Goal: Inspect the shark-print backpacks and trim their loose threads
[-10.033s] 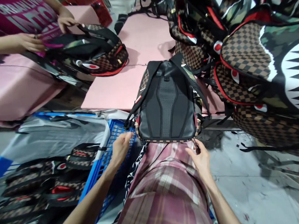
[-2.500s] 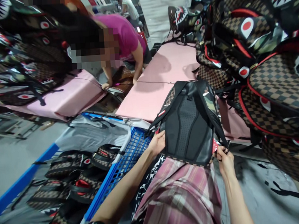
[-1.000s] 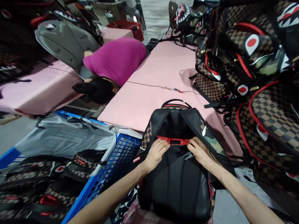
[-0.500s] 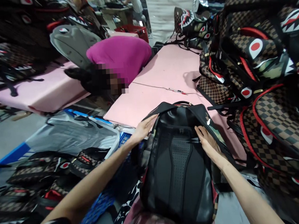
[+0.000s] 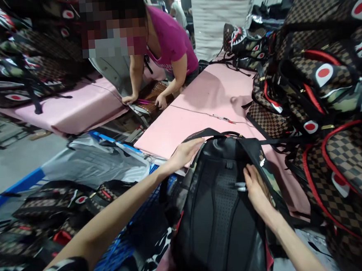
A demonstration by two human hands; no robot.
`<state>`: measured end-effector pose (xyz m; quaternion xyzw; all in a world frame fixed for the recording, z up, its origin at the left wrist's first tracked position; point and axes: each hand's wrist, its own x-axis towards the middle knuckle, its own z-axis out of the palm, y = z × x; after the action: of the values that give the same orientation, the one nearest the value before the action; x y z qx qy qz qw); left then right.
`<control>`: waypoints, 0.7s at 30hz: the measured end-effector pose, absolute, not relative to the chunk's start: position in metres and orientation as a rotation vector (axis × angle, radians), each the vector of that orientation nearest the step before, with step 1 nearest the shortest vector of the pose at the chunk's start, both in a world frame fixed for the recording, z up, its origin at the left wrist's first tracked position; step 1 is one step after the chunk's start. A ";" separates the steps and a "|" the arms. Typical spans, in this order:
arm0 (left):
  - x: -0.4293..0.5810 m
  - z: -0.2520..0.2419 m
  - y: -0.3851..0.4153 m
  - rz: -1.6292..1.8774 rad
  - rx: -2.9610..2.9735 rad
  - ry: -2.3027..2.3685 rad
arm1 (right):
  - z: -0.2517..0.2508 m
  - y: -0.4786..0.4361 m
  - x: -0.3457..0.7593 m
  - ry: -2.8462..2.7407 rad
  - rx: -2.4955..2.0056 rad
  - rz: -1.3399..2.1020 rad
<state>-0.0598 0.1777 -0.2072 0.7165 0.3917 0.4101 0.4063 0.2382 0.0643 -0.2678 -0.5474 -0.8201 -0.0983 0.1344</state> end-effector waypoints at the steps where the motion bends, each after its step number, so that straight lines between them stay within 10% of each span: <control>1: -0.058 -0.203 0.169 1.004 1.918 0.916 | -0.263 0.053 0.235 -2.418 -1.470 -0.265; 21: -0.049 -0.235 0.114 0.718 1.939 1.576 | -0.254 0.003 0.261 -1.892 -2.112 -0.119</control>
<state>-0.0486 0.1143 -0.2346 0.7186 0.5840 0.2661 0.2678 0.2611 0.0032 -0.2544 -0.7358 -0.6588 -0.0416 0.1512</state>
